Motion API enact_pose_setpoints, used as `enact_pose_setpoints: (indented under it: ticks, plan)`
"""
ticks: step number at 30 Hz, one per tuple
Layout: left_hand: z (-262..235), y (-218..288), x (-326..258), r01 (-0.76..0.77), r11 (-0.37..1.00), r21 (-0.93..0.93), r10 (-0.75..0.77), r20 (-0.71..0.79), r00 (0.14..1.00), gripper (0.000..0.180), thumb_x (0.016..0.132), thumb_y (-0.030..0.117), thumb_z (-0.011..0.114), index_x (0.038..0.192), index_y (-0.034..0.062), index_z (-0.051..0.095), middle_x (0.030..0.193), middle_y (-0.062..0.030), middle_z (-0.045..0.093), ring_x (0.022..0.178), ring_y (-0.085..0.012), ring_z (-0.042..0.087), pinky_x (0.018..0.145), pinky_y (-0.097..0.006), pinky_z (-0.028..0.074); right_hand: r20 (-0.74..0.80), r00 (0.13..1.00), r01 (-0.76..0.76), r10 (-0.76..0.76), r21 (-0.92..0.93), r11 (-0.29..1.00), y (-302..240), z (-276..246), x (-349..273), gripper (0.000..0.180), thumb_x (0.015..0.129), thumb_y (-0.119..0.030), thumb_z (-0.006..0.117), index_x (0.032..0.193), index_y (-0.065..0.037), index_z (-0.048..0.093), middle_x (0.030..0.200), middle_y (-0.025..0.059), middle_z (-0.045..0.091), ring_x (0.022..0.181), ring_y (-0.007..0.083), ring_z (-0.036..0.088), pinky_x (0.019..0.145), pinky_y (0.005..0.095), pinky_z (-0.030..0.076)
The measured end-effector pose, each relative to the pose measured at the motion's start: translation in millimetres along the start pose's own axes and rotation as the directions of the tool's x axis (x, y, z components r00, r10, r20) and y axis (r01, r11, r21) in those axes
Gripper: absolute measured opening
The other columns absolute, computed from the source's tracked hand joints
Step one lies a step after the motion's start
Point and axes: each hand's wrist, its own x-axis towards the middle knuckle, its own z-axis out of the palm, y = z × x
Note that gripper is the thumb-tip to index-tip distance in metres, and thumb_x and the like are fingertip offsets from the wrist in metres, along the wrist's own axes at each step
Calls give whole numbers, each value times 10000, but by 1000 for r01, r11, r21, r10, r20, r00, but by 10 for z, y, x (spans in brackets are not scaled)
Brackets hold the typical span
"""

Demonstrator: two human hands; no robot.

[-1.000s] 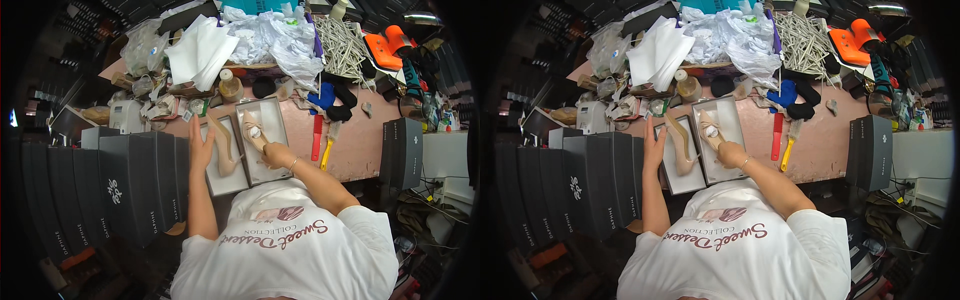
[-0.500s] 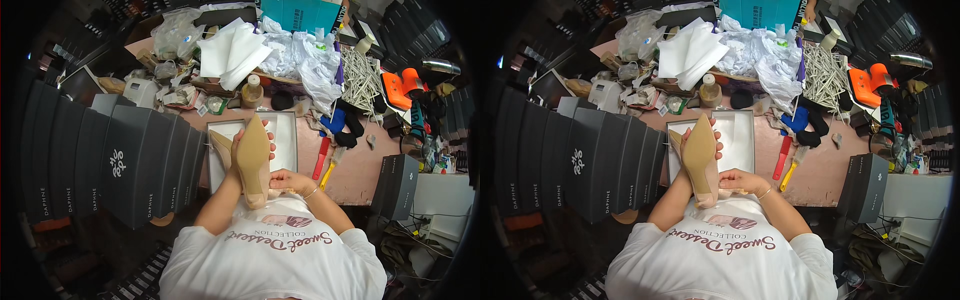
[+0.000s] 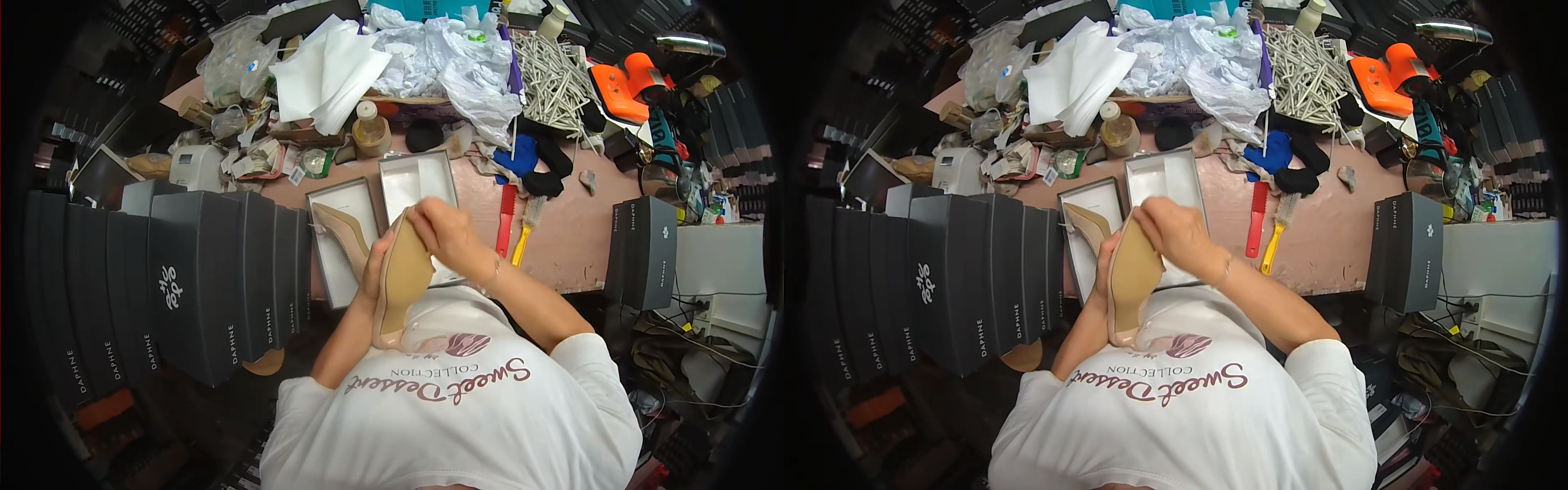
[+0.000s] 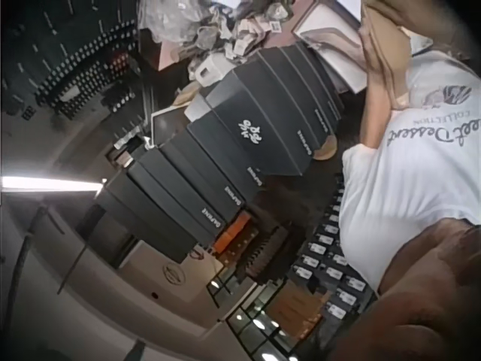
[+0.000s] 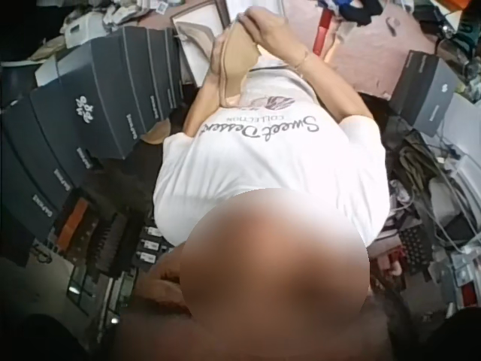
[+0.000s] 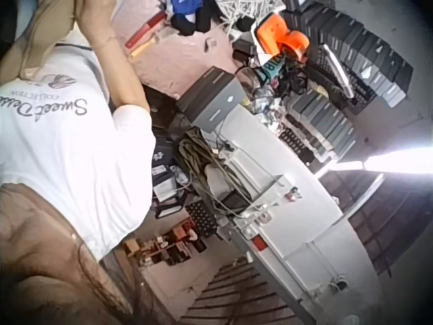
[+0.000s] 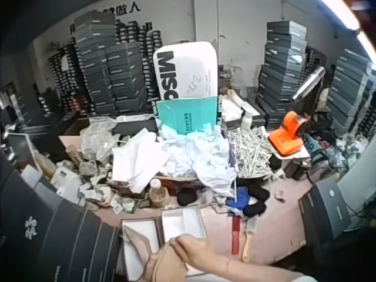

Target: Inspecting shoes for quality and packing them into branded boxes with tissue paper and foam inserts.

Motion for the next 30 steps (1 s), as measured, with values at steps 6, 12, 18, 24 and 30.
enact_pose_setpoints:
  ticks: [6,12,18,24,30]
  plan:
    - [4,-31,73,37,999,6,-36,-127,991,594,948,427,313,1438,91,319,1015,-63,596,840,-158,602,732,-289,507,166,983,84,-74,-58,995,-104,25,2,174,857,-188,612,774,-83,501,659,90,544,559,295,578,456,385,450]
    - [-76,-69,56,-22,998,51,25,-70,997,621,943,430,292,1458,86,276,1106,-169,589,943,-222,621,874,-368,490,240,938,251,-249,20,968,-440,18,-122,221,838,-195,625,751,-44,489,661,89,547,543,276,585,474,359,484]
    - [-303,-79,217,-103,861,498,138,-32,990,633,943,470,336,1414,48,349,1308,-114,506,1177,-194,520,962,-345,444,276,938,273,-208,-225,935,-345,-4,8,146,839,-179,584,796,-62,507,717,96,561,545,270,600,462,371,483]
    - [-104,-78,126,100,994,-46,-101,-26,995,687,942,532,274,1452,72,277,1003,-141,611,973,-231,603,852,-365,492,125,991,58,-36,-180,982,-6,-8,222,188,822,-218,621,769,-67,523,732,103,575,556,283,599,475,382,483]
    - [-85,-64,100,135,991,6,-134,-20,991,726,912,542,310,1429,33,309,999,-153,618,896,-218,616,774,-328,507,372,928,100,-19,-200,975,-184,-48,87,120,803,-169,619,815,-92,529,711,71,564,611,265,616,472,376,490]
